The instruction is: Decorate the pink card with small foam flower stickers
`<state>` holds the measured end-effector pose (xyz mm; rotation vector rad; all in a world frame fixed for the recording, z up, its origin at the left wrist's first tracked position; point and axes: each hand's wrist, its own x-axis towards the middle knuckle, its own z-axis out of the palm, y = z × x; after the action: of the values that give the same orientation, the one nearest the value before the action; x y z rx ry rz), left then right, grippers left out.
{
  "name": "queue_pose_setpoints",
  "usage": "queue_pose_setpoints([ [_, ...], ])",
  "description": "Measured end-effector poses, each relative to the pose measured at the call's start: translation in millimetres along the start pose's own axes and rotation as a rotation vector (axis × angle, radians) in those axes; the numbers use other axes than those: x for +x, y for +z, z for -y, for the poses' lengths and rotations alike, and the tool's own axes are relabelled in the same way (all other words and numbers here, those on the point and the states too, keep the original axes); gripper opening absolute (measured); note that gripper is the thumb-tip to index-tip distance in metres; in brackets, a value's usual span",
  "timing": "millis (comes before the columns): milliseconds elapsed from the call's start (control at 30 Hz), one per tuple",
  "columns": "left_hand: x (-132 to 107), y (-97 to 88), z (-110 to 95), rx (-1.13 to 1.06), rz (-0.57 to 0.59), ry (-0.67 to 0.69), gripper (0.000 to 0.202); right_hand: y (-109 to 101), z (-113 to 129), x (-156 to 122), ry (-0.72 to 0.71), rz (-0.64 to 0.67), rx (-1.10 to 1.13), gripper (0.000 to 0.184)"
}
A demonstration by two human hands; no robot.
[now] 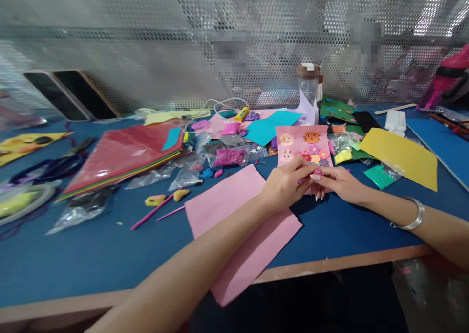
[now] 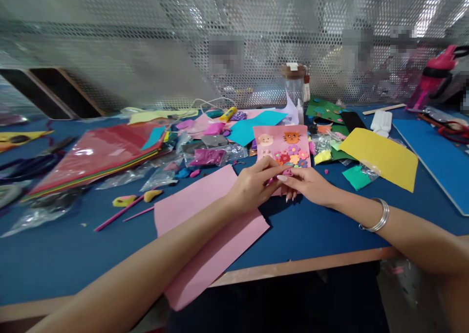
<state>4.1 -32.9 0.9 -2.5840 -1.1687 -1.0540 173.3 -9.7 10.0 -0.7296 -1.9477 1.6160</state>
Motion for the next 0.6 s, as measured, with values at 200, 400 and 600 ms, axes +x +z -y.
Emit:
queue_pose_setpoints([
  [200,1.2,-2.1,-6.4,-0.076,0.055,0.063,0.03,-11.5,-1.9,-0.1,0.076,0.039,-0.046,0.042],
  [400,7.0,-7.6,-12.3,-0.252,0.012,-0.041,0.023,-14.1,-0.1,-0.1,0.036,-0.02,-0.106,0.04],
  [600,9.5,-12.1,-10.9,-0.328,-0.025,-0.156,0.017,-13.1,-3.1,5.5,0.014,-0.053,0.059,0.035],
])
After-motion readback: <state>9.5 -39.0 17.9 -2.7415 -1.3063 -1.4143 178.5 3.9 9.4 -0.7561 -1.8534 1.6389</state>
